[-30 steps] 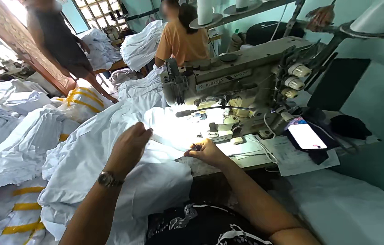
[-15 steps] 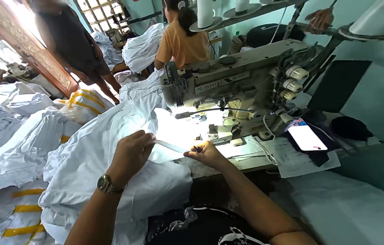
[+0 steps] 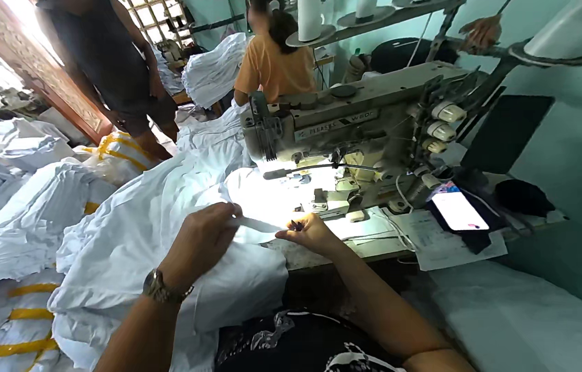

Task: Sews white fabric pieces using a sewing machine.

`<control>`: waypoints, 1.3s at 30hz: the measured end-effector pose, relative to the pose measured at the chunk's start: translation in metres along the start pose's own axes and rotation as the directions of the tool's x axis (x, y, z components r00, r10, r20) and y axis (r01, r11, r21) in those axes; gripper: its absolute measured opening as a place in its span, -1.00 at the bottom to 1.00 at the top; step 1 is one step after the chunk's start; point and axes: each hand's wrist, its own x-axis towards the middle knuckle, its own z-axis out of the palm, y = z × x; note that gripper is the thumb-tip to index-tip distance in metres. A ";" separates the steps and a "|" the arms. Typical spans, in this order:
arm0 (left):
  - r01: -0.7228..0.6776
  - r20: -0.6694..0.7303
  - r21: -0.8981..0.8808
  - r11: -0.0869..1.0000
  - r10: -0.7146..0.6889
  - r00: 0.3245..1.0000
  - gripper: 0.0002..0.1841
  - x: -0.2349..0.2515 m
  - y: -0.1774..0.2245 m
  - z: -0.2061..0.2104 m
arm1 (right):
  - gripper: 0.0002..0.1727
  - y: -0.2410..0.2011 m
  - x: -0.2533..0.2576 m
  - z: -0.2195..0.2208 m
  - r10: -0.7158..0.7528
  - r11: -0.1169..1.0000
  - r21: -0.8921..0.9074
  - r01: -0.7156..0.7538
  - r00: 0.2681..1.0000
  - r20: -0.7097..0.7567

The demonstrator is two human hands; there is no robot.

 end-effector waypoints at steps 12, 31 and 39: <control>0.103 0.117 0.073 0.992 -0.111 0.987 -0.77 -0.004 -0.021 0.006 | -0.73 0.001 0.002 0.001 -0.028 1.000 -0.004 0.028 0.999 0.021; 0.024 0.498 -0.442 0.897 0.223 0.838 -0.86 -0.049 0.050 0.066 | -0.84 0.034 -0.016 0.009 -0.247 0.965 0.106 0.238 0.966 0.081; 0.083 0.308 -0.049 0.995 -0.064 0.949 -0.62 -0.016 0.018 0.081 | -0.87 0.034 -0.027 0.013 -0.238 0.966 0.104 0.235 0.971 0.012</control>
